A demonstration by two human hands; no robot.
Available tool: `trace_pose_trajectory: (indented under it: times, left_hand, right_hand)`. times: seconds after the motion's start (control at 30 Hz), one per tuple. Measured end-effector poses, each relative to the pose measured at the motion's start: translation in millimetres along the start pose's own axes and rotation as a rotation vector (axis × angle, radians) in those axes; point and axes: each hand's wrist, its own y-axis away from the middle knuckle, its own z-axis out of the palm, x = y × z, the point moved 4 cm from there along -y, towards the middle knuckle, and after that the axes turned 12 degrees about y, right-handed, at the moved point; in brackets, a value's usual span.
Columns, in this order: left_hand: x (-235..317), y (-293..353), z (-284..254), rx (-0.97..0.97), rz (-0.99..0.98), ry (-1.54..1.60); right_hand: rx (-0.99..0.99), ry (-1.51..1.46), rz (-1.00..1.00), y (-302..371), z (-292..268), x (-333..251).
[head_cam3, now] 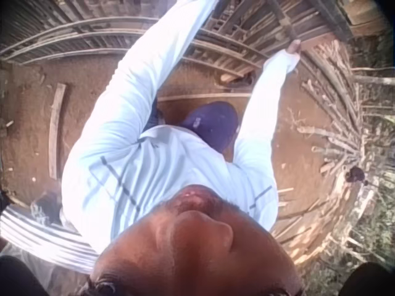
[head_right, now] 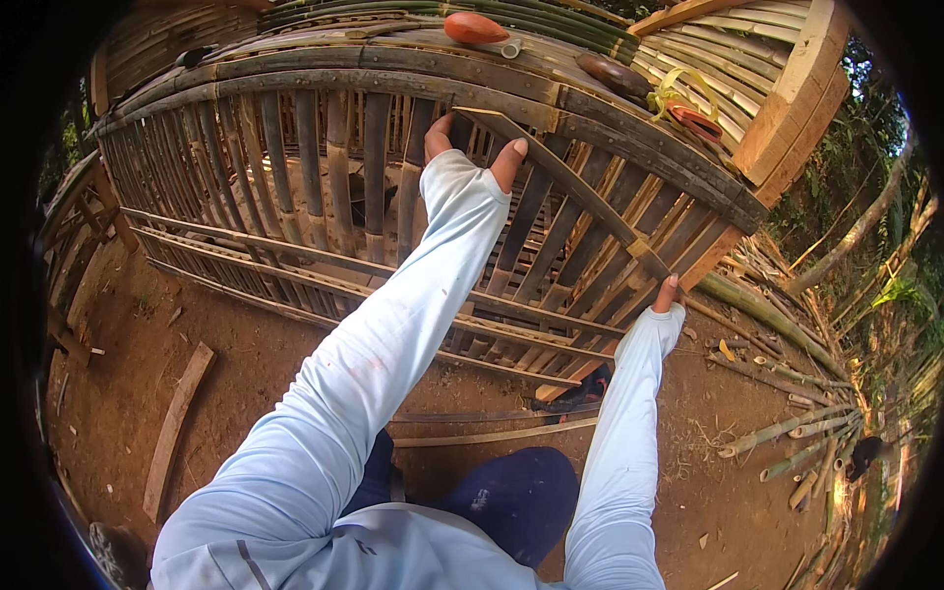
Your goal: The person uses a machete to split and shape bamboo strips, then fits them into a curved bamboo frame. They repeatedly test the fit of the strips and adjust them by hand to ensure they align with the structure's curvature.
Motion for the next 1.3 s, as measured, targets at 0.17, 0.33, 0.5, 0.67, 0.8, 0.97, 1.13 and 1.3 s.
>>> trace_pose_trajectory:
  times: [0.17, 0.33, 0.5, 0.67, 0.8, 0.97, 1.13, 1.3]
  left_hand:
    - [-1.2, 1.7, 1.2, 0.005, 0.005, -0.001]
    - [-1.9, 1.2, -0.3, 0.002, 0.005, -0.013]
    - [-2.0, 0.6, -1.2, 0.001, 0.003, -0.019]
    - [0.2, 3.9, 0.8, -0.001, 0.0, -0.021]
    - [0.1, 3.5, 1.0, 0.008, 0.005, -0.026]
    - [-3.3, 2.8, 2.2, 0.017, 0.024, -0.016]
    - [0.8, 3.6, -0.2, 0.015, 0.017, -0.03]
    - [-0.2, 10.1, 7.6, 0.008, 0.012, -0.021]
  right_hand:
    - [0.013, -0.01, -0.02, -7.1, 1.6, 9.9]
    - [0.007, -0.035, -0.046, 5.9, 5.6, -5.8]
    - [-0.055, 0.017, -0.013, 9.8, 6.5, -8.8]
    - [-0.037, 0.024, -0.008, -7.2, 0.6, 7.6]
    - [-0.051, -0.011, 0.014, -3.2, 2.3, 6.5]
    - [-0.099, -0.072, -0.037, 8.4, 5.2, -7.8]
    - [-0.079, -0.094, -0.076, 12.3, 6.6, -12.0]
    - [-0.013, 0.024, -0.086, -18.5, -7.2, 15.7]
